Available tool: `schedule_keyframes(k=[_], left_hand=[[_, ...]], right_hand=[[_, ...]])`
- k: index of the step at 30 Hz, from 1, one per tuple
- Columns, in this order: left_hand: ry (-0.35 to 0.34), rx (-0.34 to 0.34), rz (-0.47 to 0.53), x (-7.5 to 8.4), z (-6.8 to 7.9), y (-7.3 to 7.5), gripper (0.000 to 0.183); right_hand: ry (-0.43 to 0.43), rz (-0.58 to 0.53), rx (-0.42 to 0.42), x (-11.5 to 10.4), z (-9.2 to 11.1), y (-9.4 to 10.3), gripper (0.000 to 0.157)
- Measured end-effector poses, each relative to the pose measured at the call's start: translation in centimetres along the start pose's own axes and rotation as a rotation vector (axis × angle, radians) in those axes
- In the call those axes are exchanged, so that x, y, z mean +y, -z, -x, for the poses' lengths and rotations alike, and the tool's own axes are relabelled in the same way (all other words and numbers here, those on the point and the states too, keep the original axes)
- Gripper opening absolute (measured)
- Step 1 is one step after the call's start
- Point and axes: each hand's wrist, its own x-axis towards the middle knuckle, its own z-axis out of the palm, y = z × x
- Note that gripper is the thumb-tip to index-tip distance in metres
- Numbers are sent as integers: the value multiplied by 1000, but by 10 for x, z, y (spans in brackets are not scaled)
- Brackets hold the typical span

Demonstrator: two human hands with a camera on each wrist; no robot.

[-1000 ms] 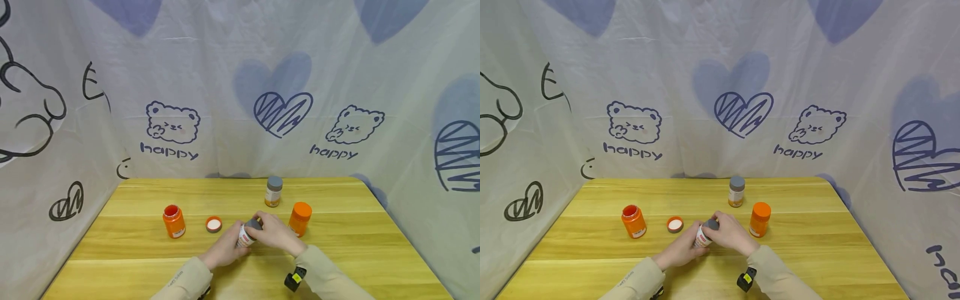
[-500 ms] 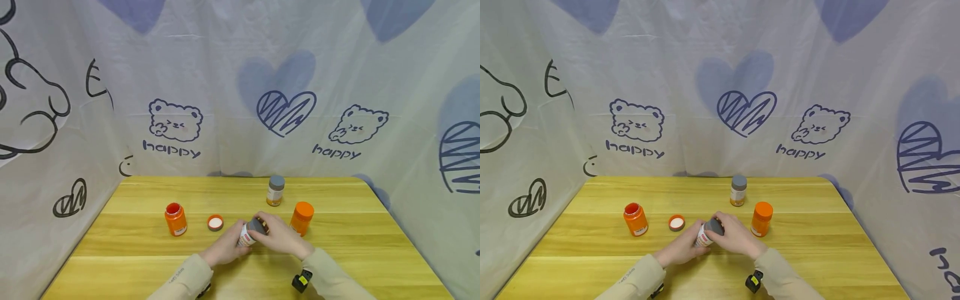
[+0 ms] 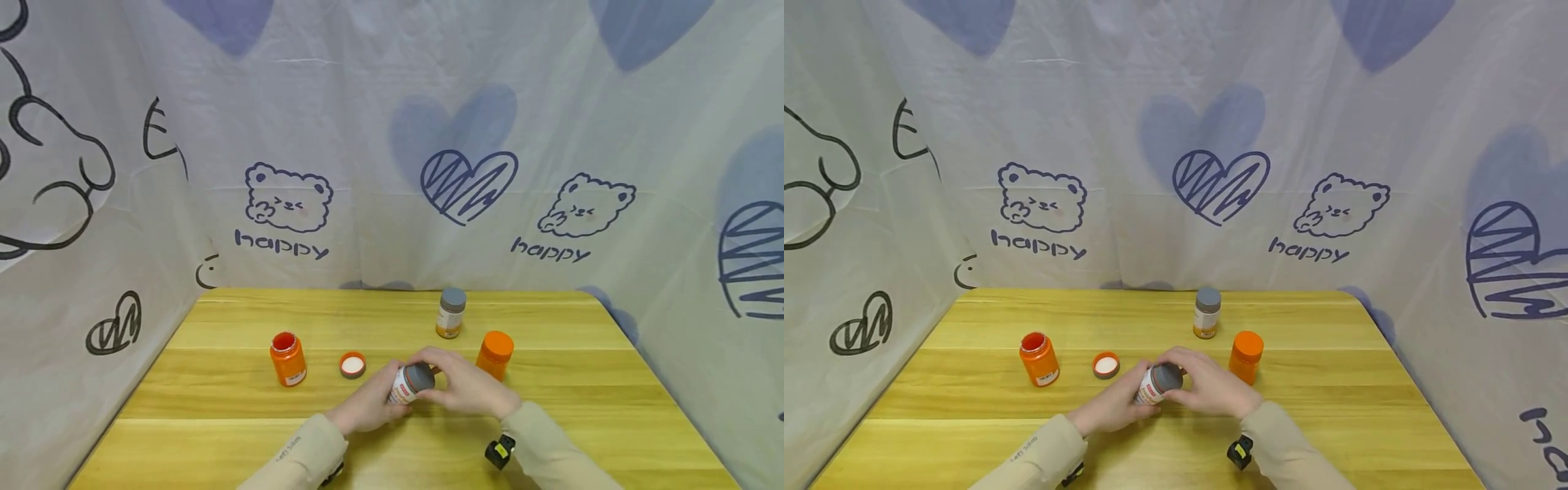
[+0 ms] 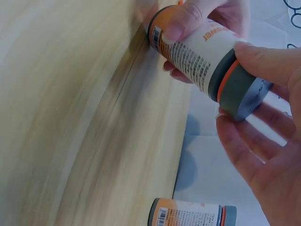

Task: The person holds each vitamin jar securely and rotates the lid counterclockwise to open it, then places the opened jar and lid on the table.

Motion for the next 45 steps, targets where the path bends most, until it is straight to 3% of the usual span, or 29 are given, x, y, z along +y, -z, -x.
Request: schedule_keyframes(k=[7, 26, 29, 37, 45], left_hand=[[2, -18, 9, 0, 0, 1, 55], [10, 10, -14, 0, -1, -4, 54], [8, 16, -17, -1, -1, -5, 55], [-3, 18, -4, -1, 0, -3, 51], [6, 23, -21, -4, -2, -5, 51]], right_hand=[[77, -15, -19, 6, -3, 1, 47], [34, -34, -7, 2, -2, 0, 52], [-14, -39, 32, -2, -1, 0, 51], [-277, -81, 158, -25, -6, 6, 48], [-417, -54, 132, -34, -12, 9, 41]])
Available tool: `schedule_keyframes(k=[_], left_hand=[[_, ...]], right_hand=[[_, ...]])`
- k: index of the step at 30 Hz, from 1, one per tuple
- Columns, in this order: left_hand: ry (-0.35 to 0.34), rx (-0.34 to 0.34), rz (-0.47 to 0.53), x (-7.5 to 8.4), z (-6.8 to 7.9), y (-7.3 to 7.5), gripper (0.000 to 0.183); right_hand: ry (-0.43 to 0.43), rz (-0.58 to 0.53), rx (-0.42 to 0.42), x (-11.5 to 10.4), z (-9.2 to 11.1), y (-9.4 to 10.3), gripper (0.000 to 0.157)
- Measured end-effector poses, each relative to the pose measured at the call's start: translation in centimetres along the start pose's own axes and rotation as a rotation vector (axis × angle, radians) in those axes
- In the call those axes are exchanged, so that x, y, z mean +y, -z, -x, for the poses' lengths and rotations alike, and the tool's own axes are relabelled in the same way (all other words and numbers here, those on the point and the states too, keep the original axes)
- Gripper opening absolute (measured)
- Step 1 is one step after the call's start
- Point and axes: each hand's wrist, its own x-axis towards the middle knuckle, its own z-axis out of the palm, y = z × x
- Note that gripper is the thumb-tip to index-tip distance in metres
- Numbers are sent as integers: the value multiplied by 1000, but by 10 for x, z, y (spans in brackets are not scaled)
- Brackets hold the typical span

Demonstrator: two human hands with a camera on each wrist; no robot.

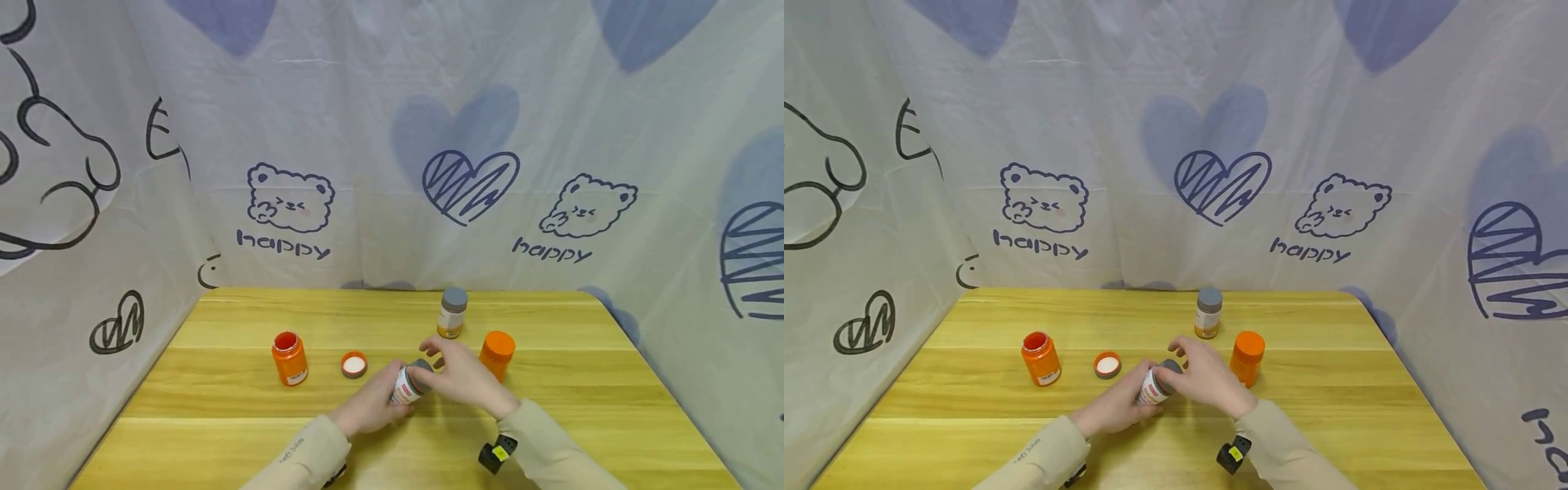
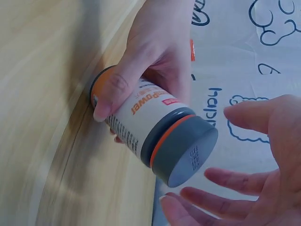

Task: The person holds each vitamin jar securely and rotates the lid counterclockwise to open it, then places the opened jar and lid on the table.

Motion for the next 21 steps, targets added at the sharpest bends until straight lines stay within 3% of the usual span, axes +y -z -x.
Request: schedule_keyframes(k=[10, 21], left_hand=[[12, -13, 13, -2, 0, -1, 52], [-6, -1, 3, -1, 1, 0, 52]], right_hand=[[-42, -24, -76, 0, -4, -1, 40], [-40, -13, -89, -2, -4, -2, 39]])
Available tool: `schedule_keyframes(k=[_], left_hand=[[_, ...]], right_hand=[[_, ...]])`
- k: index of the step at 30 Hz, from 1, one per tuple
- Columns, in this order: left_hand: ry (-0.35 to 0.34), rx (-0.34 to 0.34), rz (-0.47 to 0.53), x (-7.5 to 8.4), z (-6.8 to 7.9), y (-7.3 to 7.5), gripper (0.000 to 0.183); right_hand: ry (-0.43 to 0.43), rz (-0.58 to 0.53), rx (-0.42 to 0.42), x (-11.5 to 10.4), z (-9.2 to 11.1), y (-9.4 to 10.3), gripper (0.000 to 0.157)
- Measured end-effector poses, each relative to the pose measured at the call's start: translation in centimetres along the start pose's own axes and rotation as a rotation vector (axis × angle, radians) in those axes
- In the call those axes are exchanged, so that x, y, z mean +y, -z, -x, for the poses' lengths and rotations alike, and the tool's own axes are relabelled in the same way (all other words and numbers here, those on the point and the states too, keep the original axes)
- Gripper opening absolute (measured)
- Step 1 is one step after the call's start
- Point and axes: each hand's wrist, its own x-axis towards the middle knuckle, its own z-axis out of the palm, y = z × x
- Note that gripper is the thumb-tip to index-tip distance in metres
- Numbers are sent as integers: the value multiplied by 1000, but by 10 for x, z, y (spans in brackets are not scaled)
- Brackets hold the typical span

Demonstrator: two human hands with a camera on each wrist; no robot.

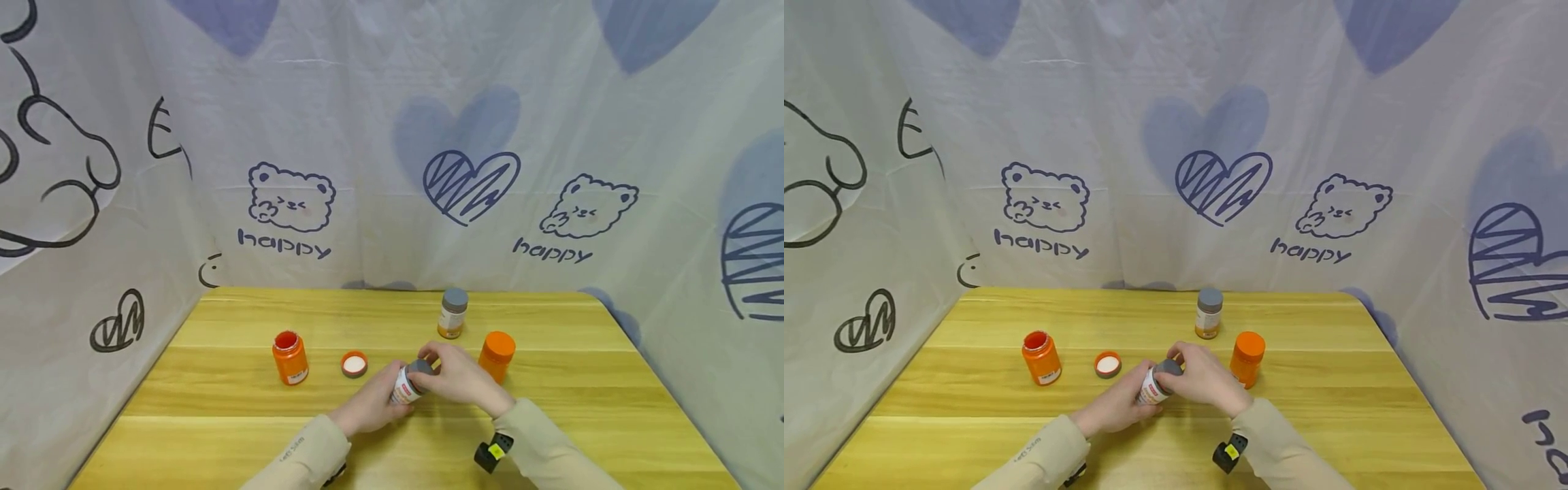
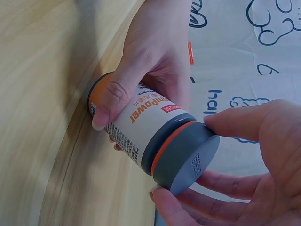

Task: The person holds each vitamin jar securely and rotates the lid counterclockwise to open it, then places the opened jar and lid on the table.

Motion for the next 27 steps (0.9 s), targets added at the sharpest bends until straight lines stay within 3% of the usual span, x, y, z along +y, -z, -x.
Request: schedule_keyframes(k=[17, 27], left_hand=[[1, -11, 6, -1, 0, 2, 48], [-15, -3, 4, 1, 0, 2, 49]], right_hand=[[53, 23, -5, 1, 0, -1, 32], [125, -10, -60, 8, 0, 3, 37]])
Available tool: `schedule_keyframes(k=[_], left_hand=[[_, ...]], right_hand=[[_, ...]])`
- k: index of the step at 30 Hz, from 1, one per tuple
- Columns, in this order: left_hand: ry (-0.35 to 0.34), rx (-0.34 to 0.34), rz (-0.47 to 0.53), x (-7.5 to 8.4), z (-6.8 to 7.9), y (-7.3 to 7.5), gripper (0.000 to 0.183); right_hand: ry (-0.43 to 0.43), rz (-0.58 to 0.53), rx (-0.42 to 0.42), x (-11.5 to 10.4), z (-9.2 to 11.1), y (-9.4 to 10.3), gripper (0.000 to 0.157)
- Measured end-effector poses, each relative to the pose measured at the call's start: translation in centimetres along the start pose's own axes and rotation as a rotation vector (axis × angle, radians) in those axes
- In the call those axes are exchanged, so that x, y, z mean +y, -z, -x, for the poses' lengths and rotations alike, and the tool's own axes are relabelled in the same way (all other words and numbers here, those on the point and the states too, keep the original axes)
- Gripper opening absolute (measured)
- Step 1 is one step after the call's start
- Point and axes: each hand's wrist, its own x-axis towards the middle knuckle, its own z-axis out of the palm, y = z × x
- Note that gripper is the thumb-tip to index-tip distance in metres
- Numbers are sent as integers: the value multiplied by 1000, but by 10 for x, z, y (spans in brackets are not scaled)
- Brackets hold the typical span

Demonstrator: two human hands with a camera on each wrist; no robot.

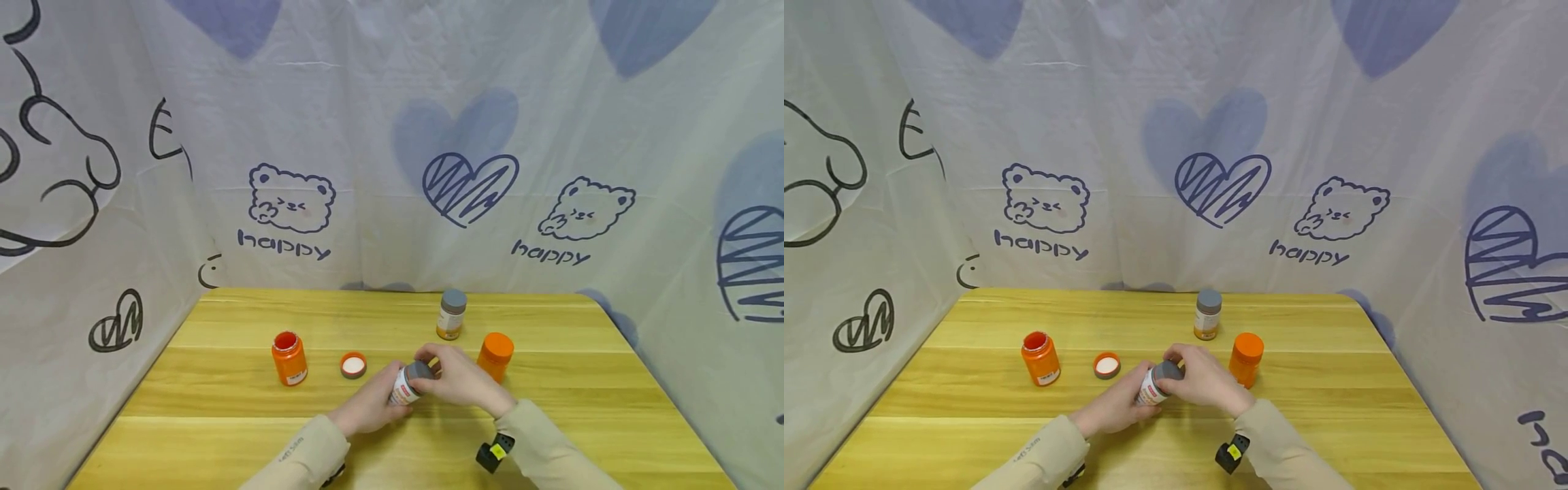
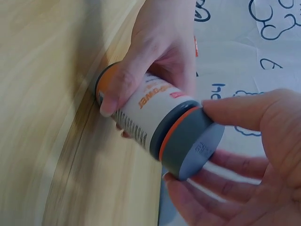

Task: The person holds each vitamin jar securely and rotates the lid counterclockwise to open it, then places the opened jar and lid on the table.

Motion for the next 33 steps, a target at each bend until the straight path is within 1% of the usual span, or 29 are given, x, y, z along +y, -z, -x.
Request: schedule_keyframes(k=[5, 8, 11, 14, 16, 19, 33], left_hand=[[7, -3, -5, 0, 0, 1, 51], [21, -11, -6, -1, 0, 1, 52], [21, -11, -13, -1, 0, 1, 52], [6, -5, -20, -1, -1, 1, 52], [-3, -1, -23, -1, -1, 0, 52], [-5, 0, -22, -2, -2, 0, 54], [-7, 1, -11, -3, -2, 0, 54]], right_hand=[[95, -22, -33, 7, 0, 2, 39], [165, 17, -33, 14, 0, 3, 40], [240, 68, -24, 21, 0, 4, 39], [311, 105, -23, 26, -1, 6, 41], [343, 127, -26, 27, -2, 7, 44], [361, 142, -31, 27, -2, 7, 47], [376, 129, -30, 26, -3, 5, 50]])
